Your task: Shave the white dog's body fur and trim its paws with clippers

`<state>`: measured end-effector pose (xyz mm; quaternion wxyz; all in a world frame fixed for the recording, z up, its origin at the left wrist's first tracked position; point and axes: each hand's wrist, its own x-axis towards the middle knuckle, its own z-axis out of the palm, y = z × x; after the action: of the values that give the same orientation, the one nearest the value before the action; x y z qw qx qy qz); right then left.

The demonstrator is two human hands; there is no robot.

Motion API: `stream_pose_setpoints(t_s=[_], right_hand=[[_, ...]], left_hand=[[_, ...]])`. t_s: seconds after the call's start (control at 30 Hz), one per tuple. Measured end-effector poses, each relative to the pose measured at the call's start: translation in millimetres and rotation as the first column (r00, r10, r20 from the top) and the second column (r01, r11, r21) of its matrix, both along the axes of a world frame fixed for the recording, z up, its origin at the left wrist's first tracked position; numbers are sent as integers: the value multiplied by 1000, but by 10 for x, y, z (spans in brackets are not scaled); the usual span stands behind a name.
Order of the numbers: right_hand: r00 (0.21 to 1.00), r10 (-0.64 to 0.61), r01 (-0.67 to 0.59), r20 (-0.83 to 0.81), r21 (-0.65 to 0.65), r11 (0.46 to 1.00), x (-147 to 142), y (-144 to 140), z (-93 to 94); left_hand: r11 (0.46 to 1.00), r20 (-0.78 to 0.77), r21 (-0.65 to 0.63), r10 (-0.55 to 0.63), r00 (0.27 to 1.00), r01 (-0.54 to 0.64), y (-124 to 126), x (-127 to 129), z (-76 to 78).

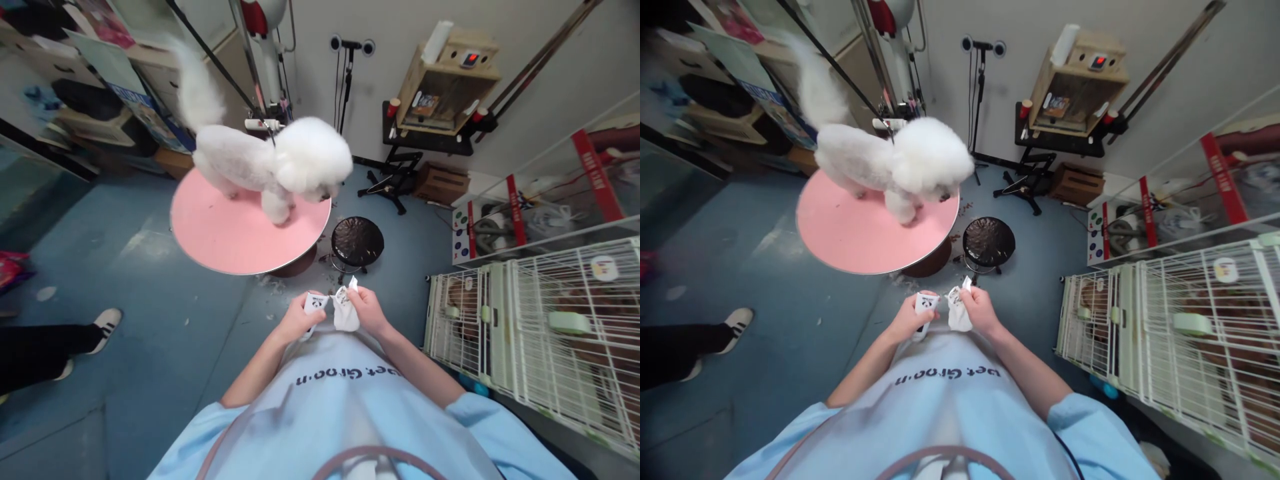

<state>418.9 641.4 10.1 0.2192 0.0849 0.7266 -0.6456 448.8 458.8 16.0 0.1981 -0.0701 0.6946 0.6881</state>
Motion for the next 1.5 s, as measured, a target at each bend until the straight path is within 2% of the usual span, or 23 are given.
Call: stream_pose_setpoints(t_s=[0.1,0.3,0.37,0.43,0.47,0.53,0.6,0.67,0.8,0.97,1.07,1.1,1.17,1.27,1.4,1.5], right_hand=[[1000,24,-24,-8,10,1000,-5,-28,-16],[997,73,-72,-24,19,997,-8,-64,-57],[999,2,-2,-32,21,1000,-19,-50,-64],[990,-106,106,-96,-6,994,-23,-46,-61],[980,-125,122,-152,-31,992,-20,-52,-58],[959,-55,42,-277,-53,998,-4,-82,-58],[940,49,-55,-336,-8,998,14,-124,-76],[951,61,-55,-303,27,998,25,-159,-114],[978,-21,30,-209,39,999,16,-167,-207],[974,-63,85,-216,94,992,-55,-88,-271],[972,-88,110,-218,90,990,-107,-41,-242],[973,-50,70,-224,84,994,-118,-31,-217],[962,107,-82,-250,107,991,-132,-18,-158],[897,340,-279,-283,235,931,-144,8,-94],[807,435,-301,-400,355,885,-190,115,-118],[790,403,-237,-462,377,895,-220,187,-154]], left_hand=[[979,9,-82,189,982,-187,94,-60,32],[929,46,-136,353,934,-345,281,-136,47],[917,55,-160,378,924,-365,289,-153,35],[912,49,-178,383,922,-370,288,-172,24],[912,43,-182,382,923,-368,288,-181,20],[913,34,-174,380,924,-369,293,-198,10],[920,24,-145,371,928,-364,305,-204,-6],[926,8,-137,356,934,-352,319,-199,-28],[933,-1,-168,324,946,-319,340,-173,-63],[931,-7,-229,291,957,-285,333,-170,-55],[931,-4,-267,257,967,-248,319,-180,-41],[933,-2,-272,245,969,-237,314,-184,-37],[938,7,-268,231,973,-221,305,-190,-29],[942,27,-246,243,970,-229,289,-203,-26],[941,44,-223,269,962,-253,251,-224,-58],[930,50,-248,294,955,-273,223,-243,-79]])
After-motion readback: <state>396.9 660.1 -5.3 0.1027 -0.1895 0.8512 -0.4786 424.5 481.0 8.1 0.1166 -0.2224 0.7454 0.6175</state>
